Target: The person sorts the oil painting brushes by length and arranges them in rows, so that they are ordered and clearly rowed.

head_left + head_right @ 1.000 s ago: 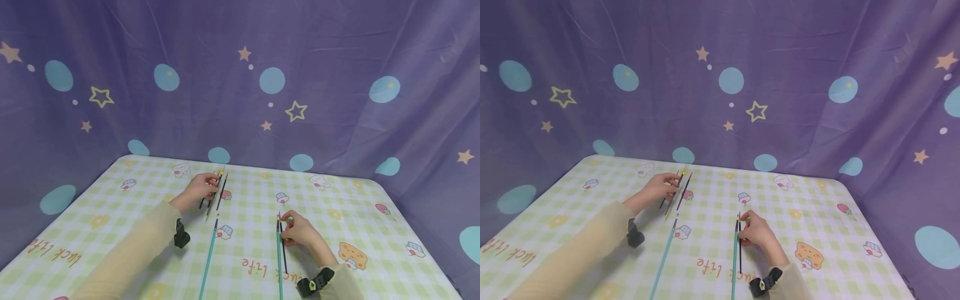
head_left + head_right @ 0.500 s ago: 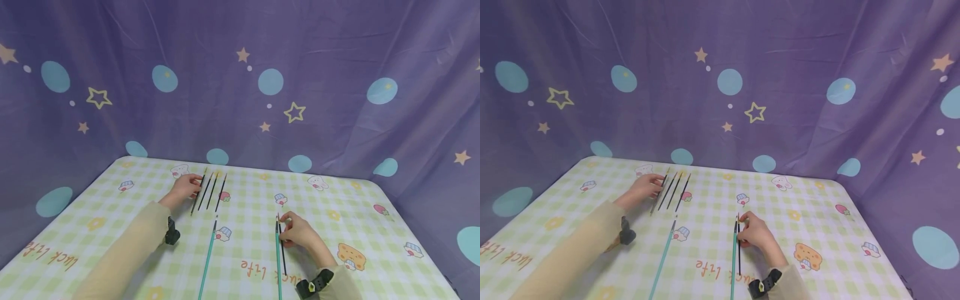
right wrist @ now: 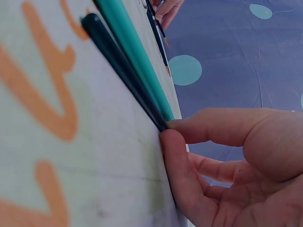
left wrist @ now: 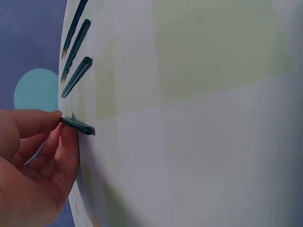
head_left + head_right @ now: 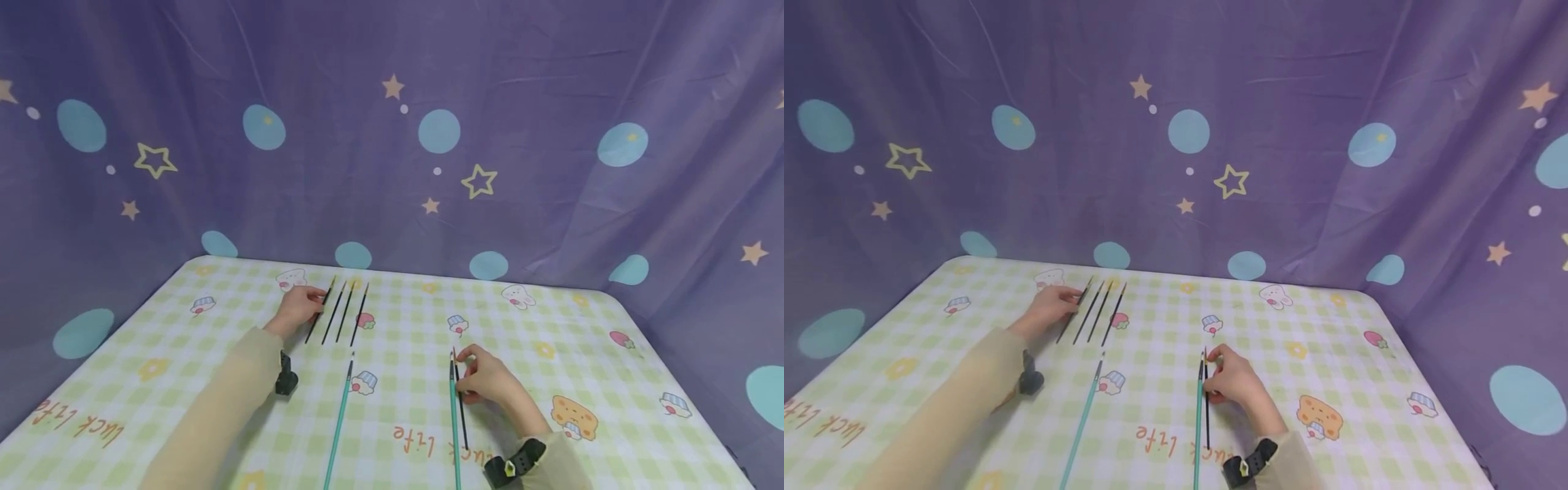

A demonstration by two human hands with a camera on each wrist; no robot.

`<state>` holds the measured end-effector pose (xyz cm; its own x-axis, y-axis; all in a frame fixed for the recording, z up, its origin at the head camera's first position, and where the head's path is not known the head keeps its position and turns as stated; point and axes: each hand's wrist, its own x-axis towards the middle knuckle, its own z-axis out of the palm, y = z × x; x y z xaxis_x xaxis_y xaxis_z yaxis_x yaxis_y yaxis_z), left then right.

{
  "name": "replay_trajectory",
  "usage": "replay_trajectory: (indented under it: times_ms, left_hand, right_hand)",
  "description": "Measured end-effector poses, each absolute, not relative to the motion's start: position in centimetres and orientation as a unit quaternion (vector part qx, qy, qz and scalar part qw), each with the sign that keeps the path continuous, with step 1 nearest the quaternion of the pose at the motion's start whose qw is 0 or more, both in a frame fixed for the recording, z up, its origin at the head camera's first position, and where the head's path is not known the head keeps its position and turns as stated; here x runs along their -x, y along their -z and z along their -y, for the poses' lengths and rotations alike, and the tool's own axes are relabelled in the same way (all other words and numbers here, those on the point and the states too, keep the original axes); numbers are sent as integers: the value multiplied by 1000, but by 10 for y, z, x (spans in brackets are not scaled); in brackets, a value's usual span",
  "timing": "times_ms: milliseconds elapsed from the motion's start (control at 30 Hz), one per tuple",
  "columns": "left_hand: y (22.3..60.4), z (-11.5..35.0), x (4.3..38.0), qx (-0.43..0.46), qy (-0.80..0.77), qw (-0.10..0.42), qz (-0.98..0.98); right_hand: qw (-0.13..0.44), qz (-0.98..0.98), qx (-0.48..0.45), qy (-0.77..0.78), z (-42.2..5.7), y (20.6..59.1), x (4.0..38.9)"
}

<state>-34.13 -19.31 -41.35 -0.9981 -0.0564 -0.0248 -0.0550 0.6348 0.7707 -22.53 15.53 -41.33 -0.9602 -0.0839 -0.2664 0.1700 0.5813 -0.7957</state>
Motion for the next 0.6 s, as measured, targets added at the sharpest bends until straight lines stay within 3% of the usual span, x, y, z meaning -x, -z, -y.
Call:
replay_trajectory:
  times_ms: [600]
  left_hand:
    - [417,189,348,-67,423,-9,904]
  right_hand:
    - [138,-879,-30,456,-154,412,225]
